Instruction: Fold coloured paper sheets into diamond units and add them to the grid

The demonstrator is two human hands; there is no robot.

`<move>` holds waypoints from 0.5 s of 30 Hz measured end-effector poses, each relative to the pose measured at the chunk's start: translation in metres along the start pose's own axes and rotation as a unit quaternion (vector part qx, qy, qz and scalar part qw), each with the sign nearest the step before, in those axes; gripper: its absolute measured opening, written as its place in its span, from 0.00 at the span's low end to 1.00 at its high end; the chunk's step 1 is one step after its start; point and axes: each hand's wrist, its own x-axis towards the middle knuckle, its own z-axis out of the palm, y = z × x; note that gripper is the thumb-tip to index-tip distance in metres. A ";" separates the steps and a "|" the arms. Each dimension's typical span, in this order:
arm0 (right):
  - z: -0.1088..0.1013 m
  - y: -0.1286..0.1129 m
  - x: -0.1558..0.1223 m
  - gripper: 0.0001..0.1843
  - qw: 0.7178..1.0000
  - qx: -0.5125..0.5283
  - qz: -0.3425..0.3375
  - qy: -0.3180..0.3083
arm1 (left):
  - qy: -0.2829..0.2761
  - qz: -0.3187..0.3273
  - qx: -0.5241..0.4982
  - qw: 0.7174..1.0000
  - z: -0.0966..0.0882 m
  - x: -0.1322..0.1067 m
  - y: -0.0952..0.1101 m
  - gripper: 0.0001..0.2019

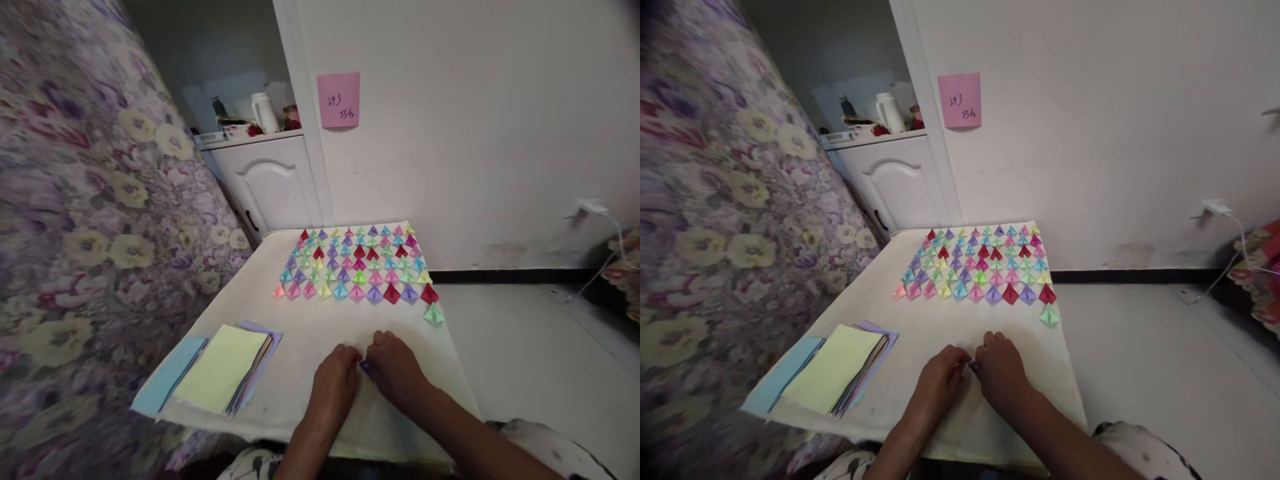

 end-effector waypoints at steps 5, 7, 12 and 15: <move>0.005 -0.001 0.002 0.09 1.000 -0.015 0.008 -0.006 | -0.012 -0.012 0.024 1.000 0.001 -0.002 -0.001 0.12; 0.008 -0.001 0.003 0.10 1.000 -0.019 0.011 -0.008 | -0.015 -0.018 0.037 0.999 0.002 -0.002 -0.002 0.12; 0.012 -0.002 0.006 0.09 0.999 -0.022 0.018 -0.017 | -0.039 -0.037 0.064 0.996 0.003 -0.002 -0.002 0.13; 0.014 -0.001 0.006 0.09 0.999 -0.019 0.014 -0.022 | -0.045 -0.044 0.069 0.996 0.003 -0.003 -0.001 0.13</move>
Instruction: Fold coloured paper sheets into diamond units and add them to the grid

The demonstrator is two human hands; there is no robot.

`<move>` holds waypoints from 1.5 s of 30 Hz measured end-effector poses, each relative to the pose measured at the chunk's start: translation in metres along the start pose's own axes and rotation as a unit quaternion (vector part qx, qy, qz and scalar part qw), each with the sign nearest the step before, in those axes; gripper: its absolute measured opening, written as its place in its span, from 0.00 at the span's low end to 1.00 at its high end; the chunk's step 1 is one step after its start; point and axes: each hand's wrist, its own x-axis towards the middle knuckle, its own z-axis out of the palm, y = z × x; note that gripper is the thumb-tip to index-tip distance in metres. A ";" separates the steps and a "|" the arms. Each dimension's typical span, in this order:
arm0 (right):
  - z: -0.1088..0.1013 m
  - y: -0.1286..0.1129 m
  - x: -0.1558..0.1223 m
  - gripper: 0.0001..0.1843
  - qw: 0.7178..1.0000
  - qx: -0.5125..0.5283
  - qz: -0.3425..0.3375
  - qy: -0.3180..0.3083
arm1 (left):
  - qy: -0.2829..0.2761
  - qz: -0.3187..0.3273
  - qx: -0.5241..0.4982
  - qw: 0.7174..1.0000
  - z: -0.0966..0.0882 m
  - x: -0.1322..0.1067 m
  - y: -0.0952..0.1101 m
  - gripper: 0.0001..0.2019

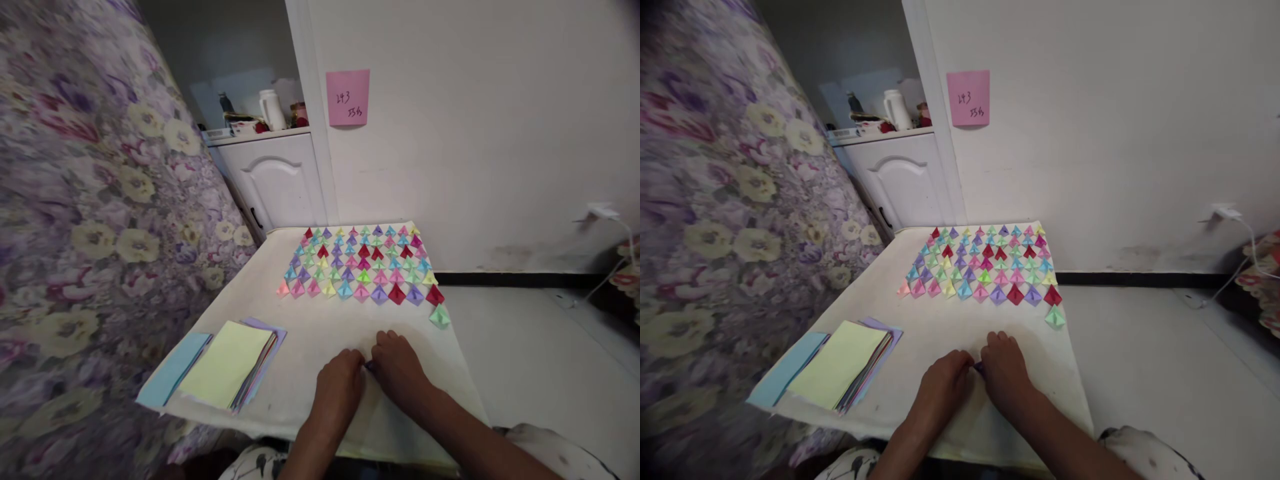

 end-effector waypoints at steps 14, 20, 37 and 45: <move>0.000 -0.003 0.000 0.10 0.999 0.031 0.002 -0.005 | -0.005 -0.010 0.012 1.000 0.001 0.001 -0.003 0.13; -0.025 0.020 -0.007 0.11 0.993 0.120 0.011 0.013 | 0.011 -0.002 0.004 1.000 0.003 0.003 -0.008 0.13; -0.042 0.044 -0.011 0.06 0.982 0.171 0.074 0.023 | 0.058 0.050 -0.025 0.997 0.011 0.007 0.024 0.07; -0.041 0.043 -0.011 0.05 0.983 0.167 0.070 0.013 | 0.044 0.064 0.035 0.996 0.018 0.016 0.026 0.09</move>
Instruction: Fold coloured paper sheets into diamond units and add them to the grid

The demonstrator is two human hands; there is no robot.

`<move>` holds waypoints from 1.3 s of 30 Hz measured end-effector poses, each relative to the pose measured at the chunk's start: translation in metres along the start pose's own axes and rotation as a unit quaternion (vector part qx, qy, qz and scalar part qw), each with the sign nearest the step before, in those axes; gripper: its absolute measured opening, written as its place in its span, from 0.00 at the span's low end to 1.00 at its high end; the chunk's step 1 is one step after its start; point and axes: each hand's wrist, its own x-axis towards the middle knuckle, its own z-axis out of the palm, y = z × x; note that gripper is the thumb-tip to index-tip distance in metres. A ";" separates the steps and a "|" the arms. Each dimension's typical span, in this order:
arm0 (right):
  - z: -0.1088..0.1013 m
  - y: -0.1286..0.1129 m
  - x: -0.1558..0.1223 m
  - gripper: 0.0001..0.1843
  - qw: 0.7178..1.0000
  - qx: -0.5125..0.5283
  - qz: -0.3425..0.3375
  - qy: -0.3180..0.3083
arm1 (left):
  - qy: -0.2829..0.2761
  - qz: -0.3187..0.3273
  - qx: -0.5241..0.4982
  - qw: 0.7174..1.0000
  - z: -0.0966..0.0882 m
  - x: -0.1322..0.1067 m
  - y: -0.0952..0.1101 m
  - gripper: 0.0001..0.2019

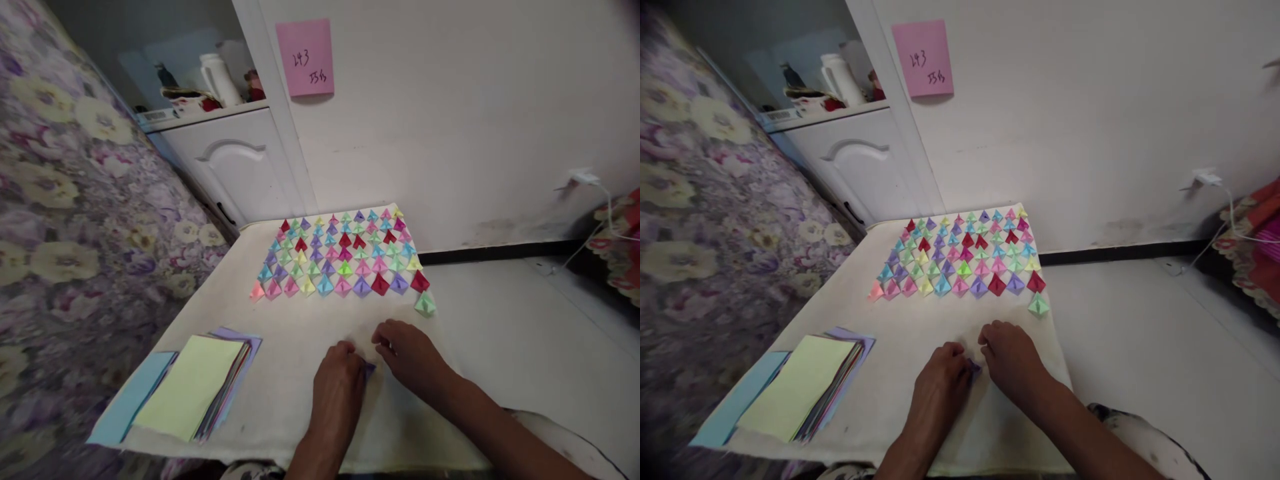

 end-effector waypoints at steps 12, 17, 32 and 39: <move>0.000 -0.004 0.000 0.07 1.000 -0.012 0.003 -0.015 | -0.031 -0.026 0.017 0.999 -0.002 0.006 0.004 0.10; 0.006 -0.003 -0.001 0.05 0.999 0.014 0.008 -0.038 | -0.024 -0.025 -0.006 0.999 -0.003 0.005 0.004 0.10; 0.021 -0.028 0.005 0.07 0.994 -0.074 0.044 -0.068 | -0.051 -0.048 -0.003 0.998 -0.006 0.005 0.004 0.12; 0.020 -0.035 0.007 0.06 0.991 -0.110 0.033 -0.064 | -0.041 -0.045 -0.004 0.998 -0.004 0.004 0.003 0.12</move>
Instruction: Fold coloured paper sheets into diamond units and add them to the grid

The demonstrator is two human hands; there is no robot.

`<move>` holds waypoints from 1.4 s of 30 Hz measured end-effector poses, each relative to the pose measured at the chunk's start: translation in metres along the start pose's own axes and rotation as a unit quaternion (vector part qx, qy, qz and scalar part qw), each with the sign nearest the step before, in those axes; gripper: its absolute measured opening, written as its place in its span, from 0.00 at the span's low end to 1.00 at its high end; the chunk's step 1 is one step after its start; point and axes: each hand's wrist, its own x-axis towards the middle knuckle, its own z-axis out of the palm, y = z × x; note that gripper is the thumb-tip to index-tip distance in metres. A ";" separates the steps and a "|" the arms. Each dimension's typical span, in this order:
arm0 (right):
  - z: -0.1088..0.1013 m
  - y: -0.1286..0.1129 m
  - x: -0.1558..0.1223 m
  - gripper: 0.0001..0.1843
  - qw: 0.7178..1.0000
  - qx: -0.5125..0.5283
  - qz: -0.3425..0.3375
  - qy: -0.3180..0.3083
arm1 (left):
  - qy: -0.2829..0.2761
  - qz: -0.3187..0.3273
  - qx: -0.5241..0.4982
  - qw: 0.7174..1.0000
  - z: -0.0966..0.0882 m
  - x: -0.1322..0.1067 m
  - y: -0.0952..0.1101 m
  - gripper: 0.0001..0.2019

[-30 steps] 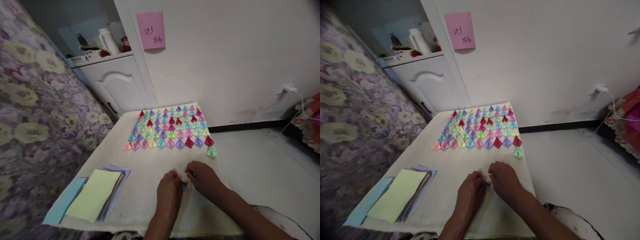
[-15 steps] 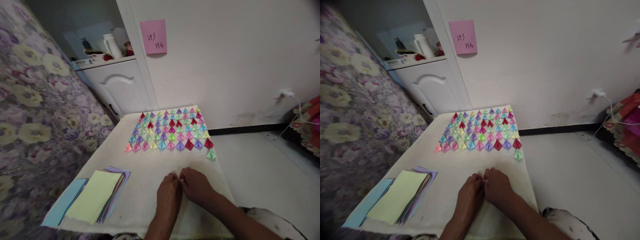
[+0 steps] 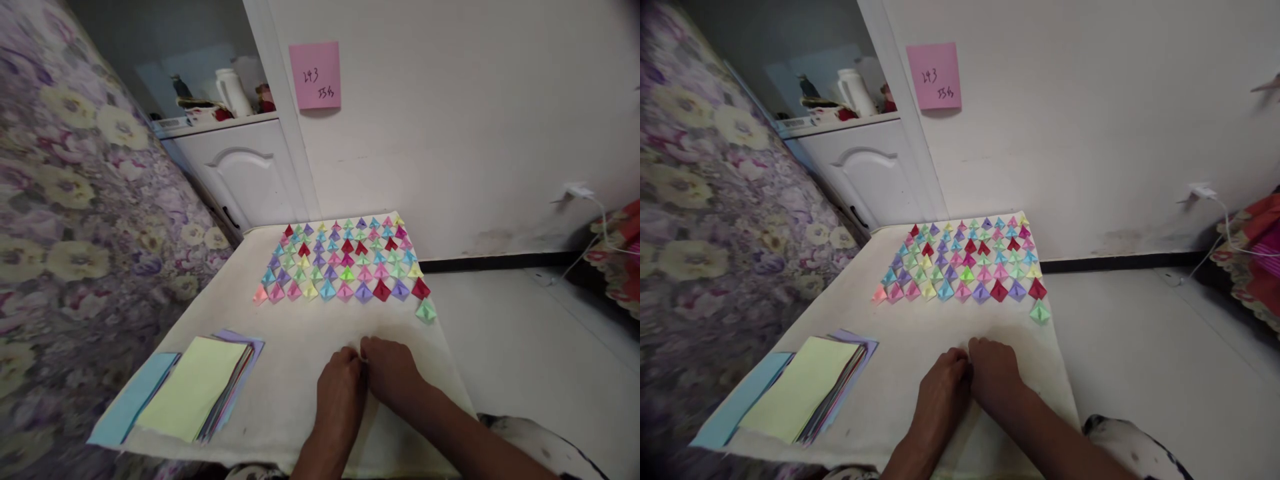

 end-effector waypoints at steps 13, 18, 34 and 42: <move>-0.009 0.018 -0.003 0.08 0.998 0.035 0.007 0.052 | -0.011 0.034 -0.002 0.999 -0.003 -0.004 -0.003 0.10; -0.013 0.028 -0.001 0.05 0.996 0.051 0.024 0.066 | -0.019 0.014 -0.032 0.999 -0.004 -0.005 -0.001 0.11; -0.010 0.028 -0.005 0.07 0.985 0.146 -0.061 0.070 | 0.021 0.030 -0.119 0.992 -0.018 0.000 -0.035 0.11; 0.004 0.013 -0.011 0.05 0.986 0.104 -0.118 0.051 | -0.003 -0.001 -0.048 0.999 -0.015 -0.004 -0.032 0.12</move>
